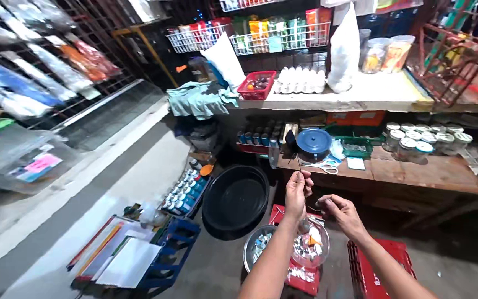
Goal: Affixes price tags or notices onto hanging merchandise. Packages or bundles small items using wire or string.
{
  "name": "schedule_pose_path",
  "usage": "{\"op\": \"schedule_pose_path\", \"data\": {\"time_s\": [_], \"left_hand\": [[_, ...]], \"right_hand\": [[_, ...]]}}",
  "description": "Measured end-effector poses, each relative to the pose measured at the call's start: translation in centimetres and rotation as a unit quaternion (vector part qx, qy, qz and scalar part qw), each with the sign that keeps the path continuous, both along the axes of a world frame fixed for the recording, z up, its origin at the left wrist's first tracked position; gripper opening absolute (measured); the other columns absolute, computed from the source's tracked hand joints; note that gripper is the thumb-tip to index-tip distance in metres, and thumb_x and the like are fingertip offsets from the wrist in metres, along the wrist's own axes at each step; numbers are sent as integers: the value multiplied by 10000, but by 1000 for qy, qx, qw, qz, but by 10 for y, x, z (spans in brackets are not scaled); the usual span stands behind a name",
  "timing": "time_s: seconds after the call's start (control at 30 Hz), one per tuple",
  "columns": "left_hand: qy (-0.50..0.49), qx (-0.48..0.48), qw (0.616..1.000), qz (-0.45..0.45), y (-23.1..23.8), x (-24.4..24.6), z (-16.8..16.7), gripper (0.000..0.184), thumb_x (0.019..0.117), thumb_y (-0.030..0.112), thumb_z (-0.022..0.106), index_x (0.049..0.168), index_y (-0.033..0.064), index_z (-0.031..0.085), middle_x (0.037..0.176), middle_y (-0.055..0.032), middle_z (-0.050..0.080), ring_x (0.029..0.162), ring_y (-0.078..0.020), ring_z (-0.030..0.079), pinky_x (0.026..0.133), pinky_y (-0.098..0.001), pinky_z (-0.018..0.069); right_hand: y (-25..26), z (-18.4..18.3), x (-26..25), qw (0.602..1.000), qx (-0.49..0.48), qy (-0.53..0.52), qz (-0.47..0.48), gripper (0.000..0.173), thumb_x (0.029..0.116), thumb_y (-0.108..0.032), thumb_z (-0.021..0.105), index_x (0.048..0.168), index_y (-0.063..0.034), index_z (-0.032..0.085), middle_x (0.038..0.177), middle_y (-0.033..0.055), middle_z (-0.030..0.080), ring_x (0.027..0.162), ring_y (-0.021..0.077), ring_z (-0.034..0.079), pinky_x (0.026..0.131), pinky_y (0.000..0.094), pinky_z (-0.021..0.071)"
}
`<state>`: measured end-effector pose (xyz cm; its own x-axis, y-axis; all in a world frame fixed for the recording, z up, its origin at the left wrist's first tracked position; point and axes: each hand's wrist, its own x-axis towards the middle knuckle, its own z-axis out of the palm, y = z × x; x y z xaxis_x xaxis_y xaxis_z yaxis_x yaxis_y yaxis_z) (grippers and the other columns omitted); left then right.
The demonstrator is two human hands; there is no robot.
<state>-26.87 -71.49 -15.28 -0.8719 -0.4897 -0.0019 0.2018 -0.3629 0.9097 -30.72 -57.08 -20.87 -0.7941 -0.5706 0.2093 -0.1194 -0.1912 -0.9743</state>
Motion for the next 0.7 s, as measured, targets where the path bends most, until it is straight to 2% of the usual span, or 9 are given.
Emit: {"op": "schedule_pose_path", "data": {"time_s": [0.07,0.13,0.23,0.3,0.43,0.53,0.7], "left_hand": [[2,9,999,36,3,5,0,289,1115,118,303,1037,51,573,711,60,536,571,-1,496,542,-146,437],[27,22,997,68,7,11,-2,290,1112,116,288,1005,75,555,620,94,452,488,25,398,469,-129,353],[57,42,994,87,8,18,-1,305,1108,106,284,956,96,548,560,116,392,446,33,352,437,-124,315],[58,47,994,80,9,25,1,304,1104,94,294,929,108,543,543,122,370,434,35,333,427,-126,295],[50,39,996,56,5,38,4,296,1090,70,319,902,113,543,530,131,351,425,40,313,417,-128,274],[52,27,997,51,2,47,3,292,1083,66,330,896,114,549,529,134,351,426,40,312,418,-130,273],[72,4,996,43,-1,59,7,297,1077,60,338,884,116,557,528,136,354,424,43,311,417,-127,271]], "right_hand": [[-9,4,1,1000,-19,-17,-2,285,1048,-69,421,992,-9,694,879,-27,736,718,2,659,686,182,569],[-17,8,8,998,-40,-41,8,332,1077,-103,355,953,-39,657,818,-39,727,634,-8,617,594,165,522],[-27,9,22,995,-63,-69,26,392,1098,-179,285,865,-115,593,691,-70,680,540,-4,593,516,166,503],[-32,11,30,996,-62,-70,9,410,1095,-198,285,800,-144,565,622,-98,602,502,-15,537,490,155,464],[-37,16,45,999,-48,-17,-8,395,1078,-193,329,744,-171,540,592,-132,520,499,-43,455,489,138,390],[-39,18,53,999,-27,21,-6,392,1075,-218,350,728,-178,529,592,-141,493,512,-49,444,502,141,384],[-39,22,61,999,-29,29,1,390,1076,-214,353,730,-184,530,591,-142,496,516,-49,450,502,139,384]]}}
